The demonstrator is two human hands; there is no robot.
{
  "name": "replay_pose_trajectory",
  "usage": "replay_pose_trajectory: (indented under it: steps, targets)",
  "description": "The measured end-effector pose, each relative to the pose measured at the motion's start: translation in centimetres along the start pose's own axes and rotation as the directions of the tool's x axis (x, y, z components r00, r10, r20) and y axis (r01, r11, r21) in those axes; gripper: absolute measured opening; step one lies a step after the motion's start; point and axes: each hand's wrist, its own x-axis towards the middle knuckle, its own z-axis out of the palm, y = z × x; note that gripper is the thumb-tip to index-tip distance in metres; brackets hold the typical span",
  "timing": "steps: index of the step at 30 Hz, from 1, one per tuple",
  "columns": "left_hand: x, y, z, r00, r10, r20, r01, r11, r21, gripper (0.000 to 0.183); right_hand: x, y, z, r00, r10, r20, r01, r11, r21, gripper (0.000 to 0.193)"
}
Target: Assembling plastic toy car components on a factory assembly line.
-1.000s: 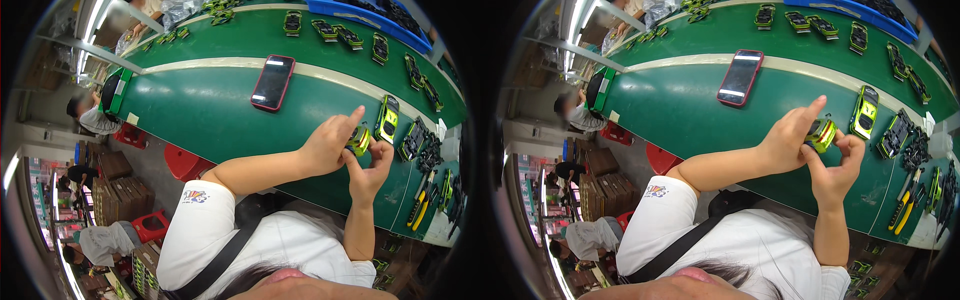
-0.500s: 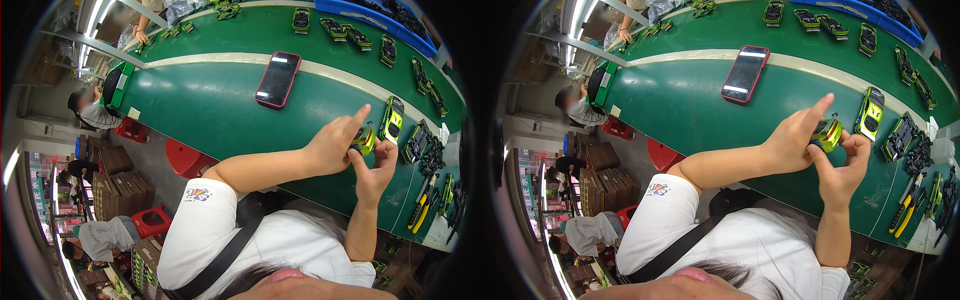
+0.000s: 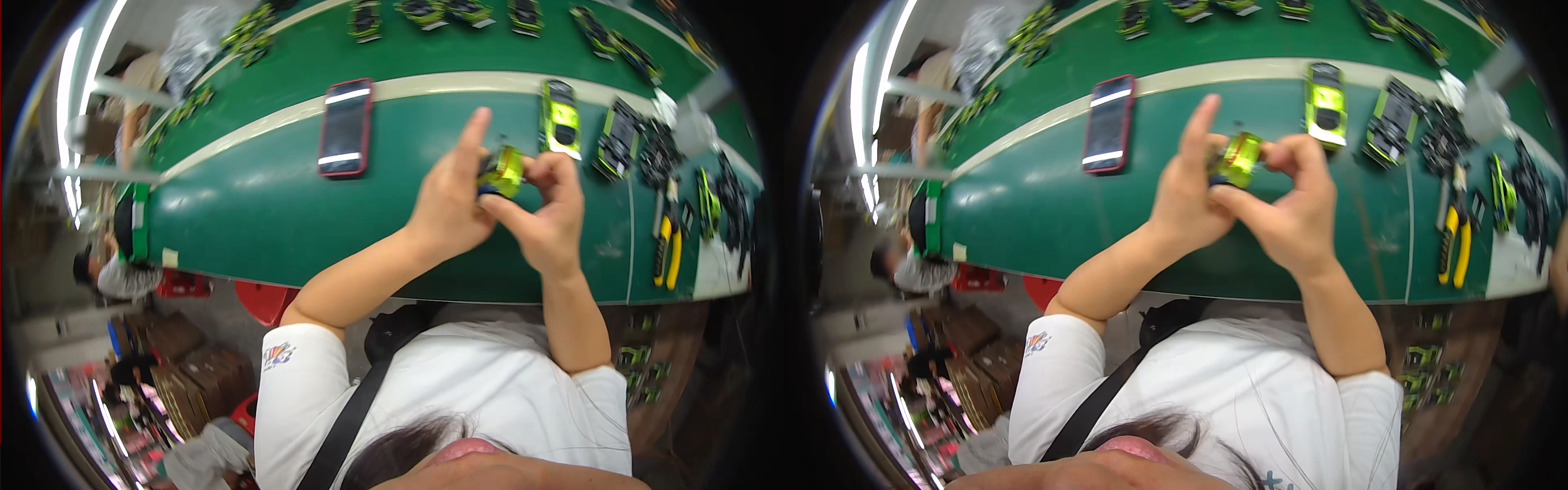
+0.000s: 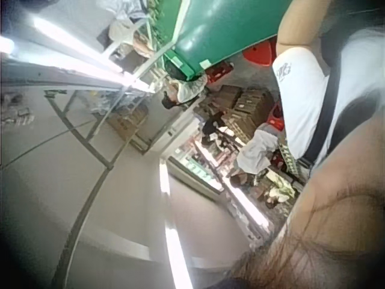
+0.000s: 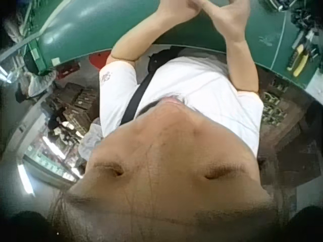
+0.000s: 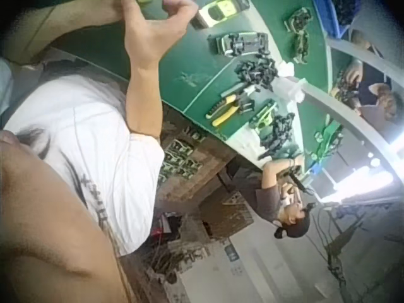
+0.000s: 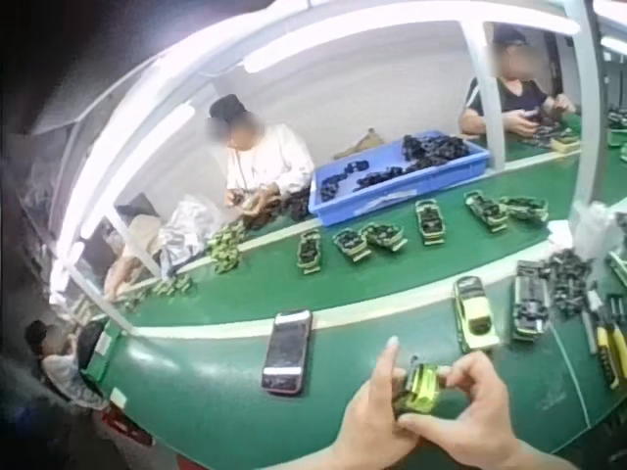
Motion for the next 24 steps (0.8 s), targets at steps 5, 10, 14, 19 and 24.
replay_pose_trajectory:
  steps: [5,10,14,19,24]
  targets:
    - [0.3,-0.2,0.9,0.998,0.038,-0.05,-0.037,0.999,0.021,0.093,-0.6,-1.0,0.1,0.996,-0.018,-0.091,0.006,0.992,-0.128,0.053]
    - [0.1,0.1,1.1,0.998,-0.051,-0.026,0.048,0.994,-0.103,0.084,-0.4,-0.4,-0.4,0.999,-0.043,-0.03,0.038,0.989,-0.143,0.059]
    - [0.4,0.4,1.1,0.994,-0.105,-0.024,0.101,0.988,-0.119,0.084,-0.4,0.0,-0.8,0.998,-0.065,-0.007,0.064,0.991,-0.121,0.064]
    - [1.7,0.3,-1.0,0.83,-0.476,0.292,0.501,0.403,-0.766,0.073,0.0,0.5,-2.5,0.982,-0.185,-0.047,0.184,0.983,-0.027,0.058]
    - [1.9,0.5,-1.3,0.78,-0.442,0.443,0.587,0.27,-0.763,0.077,0.3,-0.4,-2.8,0.982,-0.163,0.097,0.119,0.93,0.349,0.056]
